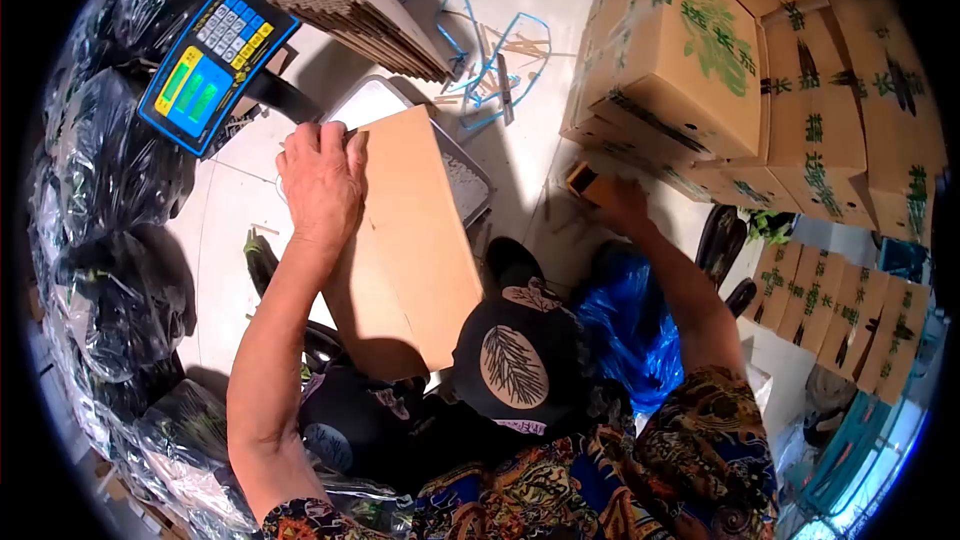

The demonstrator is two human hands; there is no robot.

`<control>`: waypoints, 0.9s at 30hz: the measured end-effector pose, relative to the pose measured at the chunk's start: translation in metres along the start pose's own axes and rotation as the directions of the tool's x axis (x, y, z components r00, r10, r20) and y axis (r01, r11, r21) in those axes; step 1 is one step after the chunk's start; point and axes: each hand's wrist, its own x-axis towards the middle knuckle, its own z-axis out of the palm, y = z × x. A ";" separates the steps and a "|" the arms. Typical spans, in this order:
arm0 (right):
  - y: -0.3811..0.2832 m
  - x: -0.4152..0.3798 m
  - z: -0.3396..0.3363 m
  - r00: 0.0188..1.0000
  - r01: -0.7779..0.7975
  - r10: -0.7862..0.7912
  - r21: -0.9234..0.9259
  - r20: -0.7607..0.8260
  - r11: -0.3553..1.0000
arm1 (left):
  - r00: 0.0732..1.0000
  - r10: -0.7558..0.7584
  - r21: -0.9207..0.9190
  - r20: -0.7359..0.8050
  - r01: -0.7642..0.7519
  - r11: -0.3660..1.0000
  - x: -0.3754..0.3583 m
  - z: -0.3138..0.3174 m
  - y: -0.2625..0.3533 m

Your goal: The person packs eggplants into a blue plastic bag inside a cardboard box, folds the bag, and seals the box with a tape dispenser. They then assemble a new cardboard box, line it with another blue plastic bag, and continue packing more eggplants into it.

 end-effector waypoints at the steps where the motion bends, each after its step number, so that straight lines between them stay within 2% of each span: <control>1: 0.018 -0.001 0.041 0.990 -0.006 0.000 -0.043 -0.141 0.999 | 1.000 0.013 0.012 -0.018 -0.013 1.000 0.000 0.000 -0.001; 4: -0.011 -0.018 0.021 0.970 -0.185 0.210 0.187 -0.123 0.965 | 0.998 0.026 -0.010 -0.055 -0.026 1.000 0.000 0.000 -0.002; 7: -0.016 -0.022 0.021 0.968 -0.158 0.204 0.281 -0.144 0.947 | 0.996 0.039 -0.047 -0.078 -0.042 0.998 -0.001 -0.001 -0.003; 8: -0.021 -0.029 0.000 0.969 -0.153 0.233 0.533 -0.086 0.832 | 0.997 0.036 -0.058 -0.073 -0.040 0.997 0.000 -0.001 -0.003; 10: -0.032 -0.053 -0.063 0.974 -0.134 0.225 0.895 0.038 0.426 | 0.998 0.028 -0.079 -0.065 -0.033 0.996 -0.001 -0.002 -0.003; 13: -0.084 -0.101 -0.188 0.982 0.170 0.080 0.985 -0.169 -0.014 | 0.996 0.053 -0.052 -0.066 -0.056 0.997 -0.001 -0.004 -0.001; 15: -0.107 -0.102 -0.235 0.988 0.157 -0.008 0.987 -0.157 0.023 | 0.994 0.071 -0.070 -0.088 -0.077 0.995 0.001 -0.005 -0.001; 16: -0.116 -0.094 -0.241 0.972 0.229 -0.062 0.973 -0.228 0.012 | 0.993 0.071 -0.075 -0.091 -0.078 0.994 0.000 -0.004 -0.002; 17: -0.127 -0.090 -0.248 0.975 0.220 -0.054 0.969 -0.216 0.109 | 0.994 0.067 -0.074 -0.091 -0.074 0.994 -0.001 -0.004 -0.004; 19: -0.154 -0.095 -0.265 0.941 0.318 -0.168 0.935 -0.292 0.155 | 0.996 0.059 -0.113 -0.073 -0.067 0.991 -0.002 -0.001 -0.008; 20: -0.169 -0.102 -0.273 0.940 0.274 -0.226 0.960 -0.254 0.062 | 0.995 0.056 -0.144 -0.079 -0.067 0.987 -0.002 -0.001 -0.010; 22: -0.184 -0.105 -0.273 0.891 0.393 -0.309 0.906 -0.333 0.156 | 0.995 0.024 -0.264 -0.099 -0.049 0.963 -0.002 -0.008 -0.010; 23: -0.192 -0.107 -0.274 0.862 0.454 -0.343 0.869 -0.373 0.196 | 0.985 0.008 -0.361 -0.171 -0.071 0.930 -0.001 -0.015 -0.010; 24: -0.199 -0.112 -0.280 0.847 0.492 -0.366 0.831 -0.386 0.260 | 0.979 -0.024 -0.453 -0.200 -0.071 0.888 0.000 -0.024 -0.010; 25: -0.203 -0.112 -0.279 0.835 0.505 -0.388 0.823 -0.390 0.259 | 0.973 -0.055 -0.542 -0.223 -0.077 0.837 0.000 -0.040 -0.007; 26: -0.207 -0.114 -0.278 0.828 0.515 -0.397 0.818 -0.397 0.257 | 0.985 -0.152 -0.714 -0.077 0.052 0.699 -0.004 -0.062 0.000; 27: -0.212 -0.115 -0.278 0.820 0.524 -0.410 0.813 -0.400 0.255 | 0.964 -0.208 -0.858 0.166 0.245 0.451 -0.008 -0.078 0.003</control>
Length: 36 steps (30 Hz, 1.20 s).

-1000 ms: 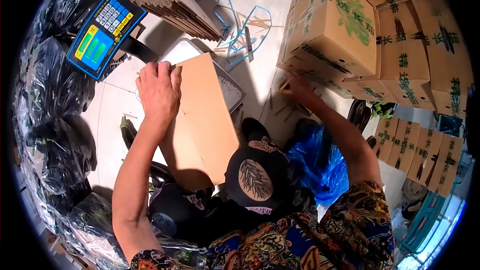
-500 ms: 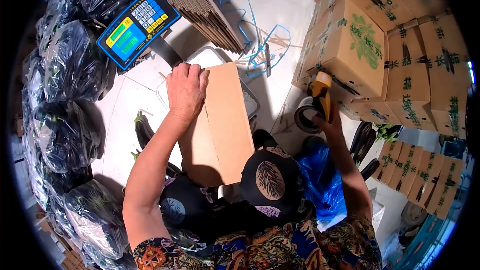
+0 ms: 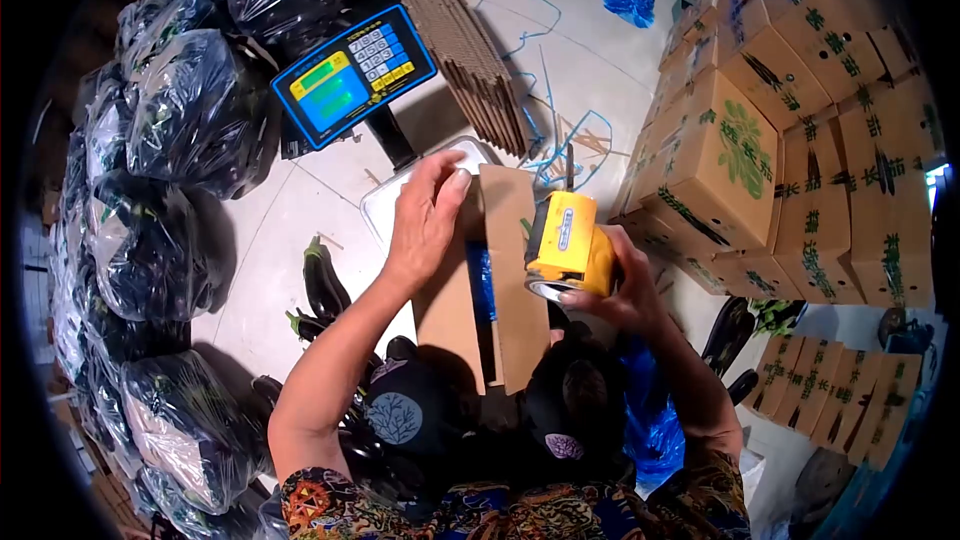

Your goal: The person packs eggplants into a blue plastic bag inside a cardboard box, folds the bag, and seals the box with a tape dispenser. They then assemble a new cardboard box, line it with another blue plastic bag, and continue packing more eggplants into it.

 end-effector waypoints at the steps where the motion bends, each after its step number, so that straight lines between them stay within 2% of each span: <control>1: -0.002 0.000 0.004 1.000 0.006 -0.006 -0.047 0.004 0.999 | 0.993 -0.059 -0.116 0.104 0.071 0.991 -0.008 -0.007 0.009; 2: -0.005 0.002 0.006 1.000 0.016 -0.015 -0.095 0.013 0.995 | 0.973 -0.102 -0.226 0.208 0.149 0.963 -0.017 -0.014 0.017; 3: -0.007 0.005 0.009 0.999 0.030 -0.027 -0.144 0.026 0.989 | 0.933 -0.266 -0.326 0.242 0.336 0.883 -0.027 -0.010 0.027; 4: -0.010 0.009 0.013 0.998 0.050 -0.045 -0.179 0.033 0.983 | 0.897 -0.352 -0.175 0.269 0.405 0.898 -0.033 -0.014 0.052; 6: -0.016 0.015 0.021 0.996 0.087 -0.079 -0.245 0.042 0.966 | 0.894 -0.272 -0.143 0.357 0.340 0.930 -0.045 -0.021 0.039; 7: -0.023 0.018 0.024 0.995 0.098 -0.085 -0.291 0.057 0.952 | 0.902 -0.278 -0.245 0.329 0.366 0.898 -0.050 -0.019 0.033; 10: -0.025 0.022 0.032 0.992 0.121 -0.099 -0.398 0.076 0.909 | 0.869 -0.347 -0.275 0.354 0.451 0.849 -0.053 -0.023 0.026; 15: -0.033 0.028 0.038 0.985 0.159 -0.101 -0.499 0.142 0.852 | 0.864 -0.358 -0.476 0.354 0.496 0.726 -0.060 -0.028 0.008; 18: -0.040 0.033 0.044 0.972 0.215 -0.123 -0.552 0.198 0.806 | 0.881 -0.384 -0.415 0.275 0.470 0.779 -0.066 -0.027 -0.002; 19: -0.043 0.035 0.046 0.967 0.236 -0.133 -0.569 0.217 0.788 | 0.884 -0.417 -0.446 0.212 0.467 0.764 -0.068 -0.025 0.001; 22: -0.049 0.042 0.054 0.955 0.245 -0.083 -0.598 0.286 0.763 | 0.934 -0.352 -0.360 0.068 0.352 0.864 -0.077 -0.032 -0.009; 24: -0.067 0.048 0.057 0.933 0.236 -0.009 -0.593 0.360 0.770 | 0.880 -0.474 -0.351 0.038 0.455 0.818 -0.083 -0.052 -0.008; 25: -0.073 0.050 0.056 0.924 0.208 0.048 -0.602 0.381 0.771 | 0.878 -0.472 -0.284 -0.084 0.433 0.856 -0.089 -0.063 -0.011; 27: -0.068 0.053 0.050 0.894 0.192 0.142 -0.649 0.426 0.736 | 0.819 -0.524 -0.343 -0.236 0.434 0.833 -0.101 -0.095 -0.044; 28: -0.066 0.053 0.049 0.885 0.205 0.147 -0.654 0.442 0.728 | 0.813 -0.533 -0.475 -0.234 0.383 0.793 -0.111 -0.110 -0.073; 29: -0.064 0.053 0.049 0.876 0.215 0.155 -0.658 0.457 0.722 | 0.806 -0.538 -0.489 -0.245 0.377 0.787 -0.119 -0.116 -0.088; 32: -0.069 0.059 0.055 0.858 0.237 0.180 -0.682 0.481 0.691 | 0.801 -0.547 -0.521 -0.242 0.368 0.770 -0.129 -0.112 -0.111; 36: -0.071 0.068 0.060 0.843 0.245 0.222 -0.718 0.490 0.651 | 0.773 -0.550 -0.468 -0.317 0.377 0.800 -0.128 -0.091 -0.126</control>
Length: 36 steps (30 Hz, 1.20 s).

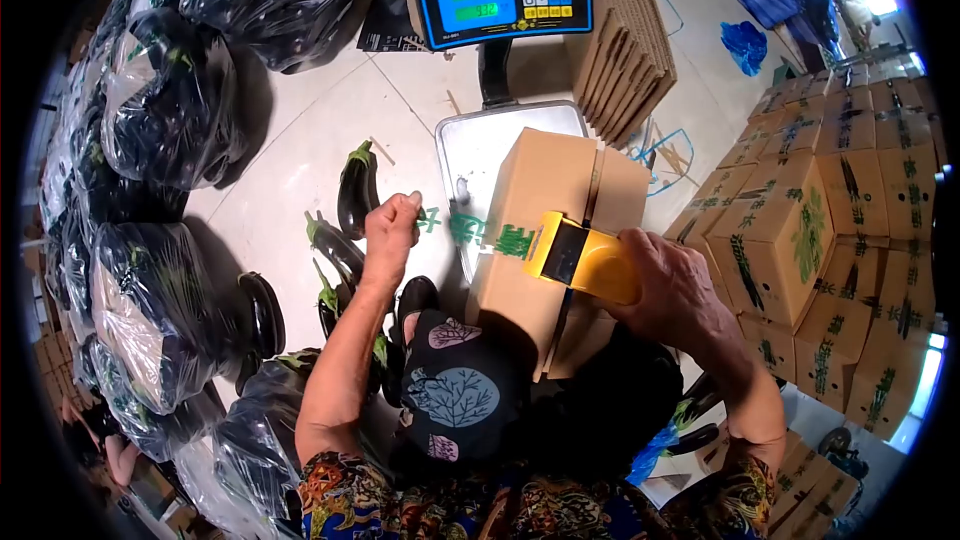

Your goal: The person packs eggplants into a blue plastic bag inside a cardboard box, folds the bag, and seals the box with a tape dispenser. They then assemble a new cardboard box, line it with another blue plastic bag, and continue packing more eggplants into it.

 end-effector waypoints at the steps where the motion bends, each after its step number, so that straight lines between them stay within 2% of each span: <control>1: -0.001 0.001 0.000 1.000 -0.011 0.011 -0.003 0.008 1.000 | 1.000 0.014 0.025 -0.014 -0.014 1.000 0.003 0.002 -0.007; 2: -0.002 0.002 -0.002 1.000 -0.009 0.009 0.006 0.007 1.000 | 0.989 0.143 0.158 -0.041 -0.135 0.978 0.007 0.004 -0.012; 4: -0.003 0.003 -0.004 1.000 -0.009 0.009 0.024 0.008 1.000 | 0.957 0.282 0.265 -0.064 -0.256 0.929 0.007 0.010 -0.017; 5: 0.000 0.003 -0.001 0.999 0.027 -0.026 0.026 -0.039 0.999 | 0.946 0.320 0.333 -0.050 -0.287 0.898 0.008 0.012 -0.023; 8: 0.005 0.007 0.000 0.998 0.051 -0.052 -0.016 -0.029 0.999 | 0.893 0.450 0.547 0.021 -0.387 0.742 0.012 0.022 -0.041; 10: 0.010 0.007 0.007 0.990 0.105 -0.106 -0.014 -0.089 0.994 | 0.894 0.447 0.619 0.029 -0.368 0.694 0.016 0.032 -0.054; 11: 0.013 0.006 0.011 0.984 0.129 -0.130 -0.013 -0.119 0.992 | 0.900 0.433 0.629 0.051 -0.366 0.686 0.017 0.037 -0.061; 14: 0.020 0.004 0.019 0.974 0.146 -0.149 -0.030 -0.168 0.989 | 0.843 0.510 0.627 0.168 -0.491 0.605 0.014 0.065 -0.084; 18: 0.023 0.004 0.022 0.979 0.131 -0.130 -0.002 -0.157 0.991 | 0.900 0.378 0.714 0.216 -0.410 0.568 0.016 0.071 -0.086; 21: 0.024 0.005 0.028 0.973 0.133 -0.130 0.004 -0.190 0.991 | 0.900 0.349 0.723 0.263 -0.423 0.547 0.019 0.070 -0.087; 24: 0.023 0.006 0.029 0.972 0.130 -0.128 -0.007 -0.195 0.992 | 0.940 0.195 0.765 0.280 -0.341 0.546 0.026 0.067 -0.097; 27: 0.026 0.001 0.030 0.976 0.121 -0.120 -0.003 -0.181 0.993 | 0.853 0.421 0.673 0.309 -0.509 0.536 0.038 0.062 -0.102; 28: 0.030 0.001 0.031 0.969 0.144 -0.139 0.008 -0.203 0.990 | 0.892 0.401 0.605 0.209 -0.440 0.663 0.041 0.065 -0.083; 30: 0.033 -0.001 0.035 0.956 0.180 -0.164 0.042 -0.241 0.983 | 0.872 0.468 0.444 0.146 -0.480 0.757 0.051 0.081 -0.019; 31: 0.030 0.000 0.033 0.977 0.117 -0.107 0.046 -0.183 0.992 | 0.810 0.537 0.465 0.233 -0.578 0.670 0.052 0.093 0.008; 32: 0.030 0.000 0.034 0.977 0.118 -0.105 0.058 -0.187 0.991 | 0.735 0.600 0.475 0.316 -0.670 0.571 0.054 0.108 0.030; 34: 0.033 -0.001 0.034 0.974 0.116 -0.098 0.080 -0.204 0.990 | 0.512 0.566 0.537 0.646 -0.832 0.139 0.055 0.138 0.052; 35: 0.032 -0.001 0.034 0.970 0.110 -0.086 0.092 -0.229 0.990 | 0.490 0.472 0.539 0.733 -0.841 0.037 0.054 0.149 0.054; 36: 0.033 -0.002 0.033 0.966 0.121 -0.094 0.100 -0.240 0.988 | 0.492 0.472 0.548 0.731 -0.836 0.022 0.055 0.155 0.056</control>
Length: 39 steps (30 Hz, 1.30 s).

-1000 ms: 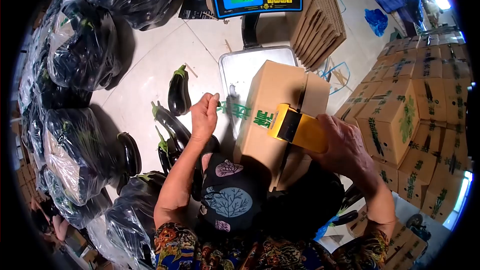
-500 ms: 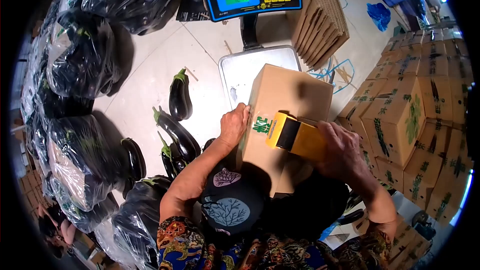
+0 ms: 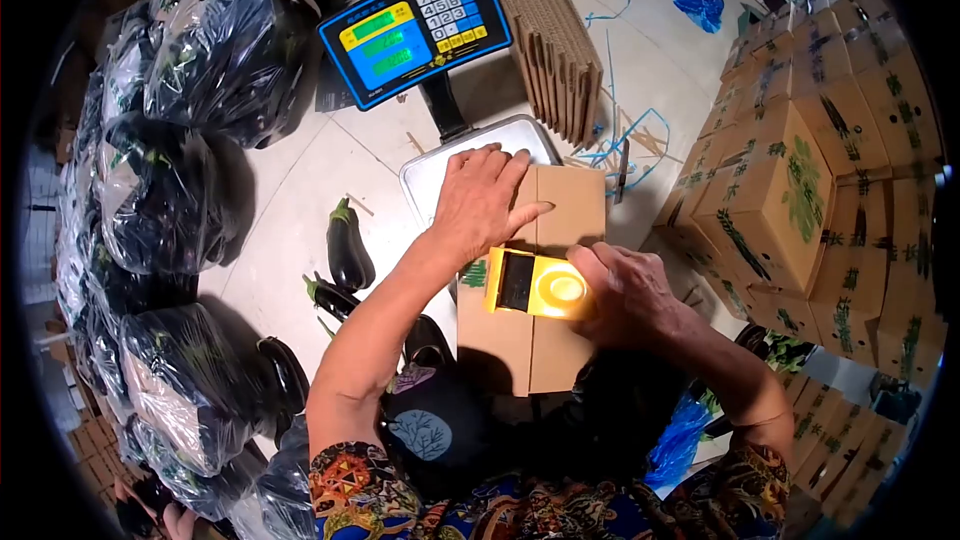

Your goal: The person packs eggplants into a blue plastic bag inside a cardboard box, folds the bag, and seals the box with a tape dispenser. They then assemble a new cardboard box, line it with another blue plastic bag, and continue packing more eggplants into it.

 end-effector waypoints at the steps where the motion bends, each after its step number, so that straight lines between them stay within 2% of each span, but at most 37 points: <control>1: 0.001 -0.001 0.000 1.000 0.013 -0.013 0.014 -0.011 1.000 | 0.998 -0.016 0.051 0.068 0.012 0.999 0.003 -0.002 0.003; 2: 0.002 0.000 0.000 0.999 0.029 -0.028 0.028 -0.026 0.999 | 0.991 -0.033 0.109 0.132 0.019 0.994 0.006 -0.005 0.005; 7: 0.000 0.001 -0.001 0.996 0.076 -0.075 0.016 -0.055 0.997 | 0.992 -0.011 0.144 0.129 -0.007 0.990 0.016 0.003 0.008; 14: 0.008 0.002 -0.016 0.991 0.102 -0.103 0.021 0.088 0.995 | 0.997 0.006 0.147 0.083 -0.018 0.989 0.017 0.005 0.007; 19: 0.028 -0.014 -0.021 0.984 -0.027 0.031 -0.023 0.175 0.999 | 0.998 0.003 0.123 0.061 -0.011 0.992 0.015 0.006 0.004; 22: 0.059 -0.038 -0.026 0.994 0.045 -0.041 -0.049 0.097 0.998 | 0.999 0.008 0.111 0.050 -0.014 0.994 0.014 0.007 0.002; 25: 0.100 -0.066 -0.014 0.998 0.027 -0.023 -0.058 0.065 0.998 | 0.998 -0.010 0.114 0.066 0.002 0.993 0.014 0.005 0.004; 28: 0.132 -0.094 -0.006 0.998 -0.036 0.038 -0.050 0.051 0.998 | 0.999 0.010 0.081 0.054 -0.015 0.997 0.012 0.005 0.001; 31: 0.144 -0.103 0.016 0.998 -0.065 0.065 -0.025 0.008 0.998 | 0.999 0.018 -0.069 -0.041 -0.021 0.997 0.006 0.004 -0.005; 32: 0.149 -0.104 0.028 0.997 -0.070 0.069 -0.008 -0.015 0.998 | 0.982 -0.120 -0.183 -0.148 0.092 0.979 0.001 0.005 -0.006; 34: 0.162 -0.093 0.050 0.997 -0.051 0.050 0.013 0.051 0.999 | 0.867 -0.403 -0.424 -0.294 0.260 0.868 -0.017 0.008 -0.012; 35: 0.158 -0.081 0.056 0.997 -0.046 0.044 0.024 0.067 0.999 | 0.782 -0.623 -0.757 0.017 0.417 0.503 -0.035 0.012 -0.018; 36: 0.158 -0.074 0.060 0.996 -0.036 0.034 0.030 0.079 0.999 | 0.655 -0.653 -0.863 0.379 0.505 0.006 -0.057 0.023 -0.026; 37: 0.165 -0.073 0.070 0.995 -0.041 0.039 0.020 0.088 0.999 | 0.688 -0.607 -0.886 0.397 0.461 -0.058 -0.111 0.073 -0.037; 39: 0.166 -0.075 0.074 0.993 -0.078 0.074 0.045 0.091 0.996 | 0.640 -0.519 -0.820 0.566 0.497 -0.282 -0.148 0.102 -0.033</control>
